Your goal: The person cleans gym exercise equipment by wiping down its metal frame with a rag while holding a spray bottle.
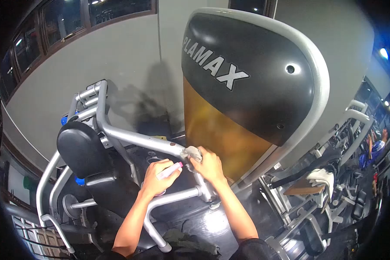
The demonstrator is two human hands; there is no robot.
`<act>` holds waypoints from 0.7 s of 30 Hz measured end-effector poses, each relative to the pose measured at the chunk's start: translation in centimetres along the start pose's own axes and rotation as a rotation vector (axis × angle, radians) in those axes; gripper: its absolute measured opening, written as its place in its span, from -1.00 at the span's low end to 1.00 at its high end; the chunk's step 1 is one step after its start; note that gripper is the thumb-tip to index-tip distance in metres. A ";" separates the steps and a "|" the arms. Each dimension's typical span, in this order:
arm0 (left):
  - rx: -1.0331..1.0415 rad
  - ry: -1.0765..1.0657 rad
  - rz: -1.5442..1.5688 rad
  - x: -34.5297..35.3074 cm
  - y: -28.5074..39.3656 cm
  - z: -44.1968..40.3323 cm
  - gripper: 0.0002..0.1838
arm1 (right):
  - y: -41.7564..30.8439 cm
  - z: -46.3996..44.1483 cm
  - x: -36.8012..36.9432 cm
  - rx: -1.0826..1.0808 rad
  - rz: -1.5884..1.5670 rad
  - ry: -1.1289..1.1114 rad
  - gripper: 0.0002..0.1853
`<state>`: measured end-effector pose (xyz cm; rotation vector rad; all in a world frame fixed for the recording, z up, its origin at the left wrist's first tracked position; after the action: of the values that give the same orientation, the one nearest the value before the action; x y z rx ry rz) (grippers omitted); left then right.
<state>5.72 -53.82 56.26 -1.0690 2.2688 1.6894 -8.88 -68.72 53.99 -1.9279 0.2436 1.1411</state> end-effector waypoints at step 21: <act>0.082 0.187 -0.020 2.2 -0.9 1.0 -0.82 | 9.2 2.7 5.3 0.429 -1.068 -0.273 -0.45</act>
<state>4.27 -54.05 54.13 -1.2755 2.4051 1.5333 -12.56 -70.97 43.92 -1.1881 -0.5900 0.5296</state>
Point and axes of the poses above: each hand's wrist, its own z-axis away from the middle knuckle, its own x-axis out of the palm, y = z × x, the point moved 1 cm from there along -z, towards the middle knuckle, and after that the axes turned 6 degrees about z, right-handed, at the moved point
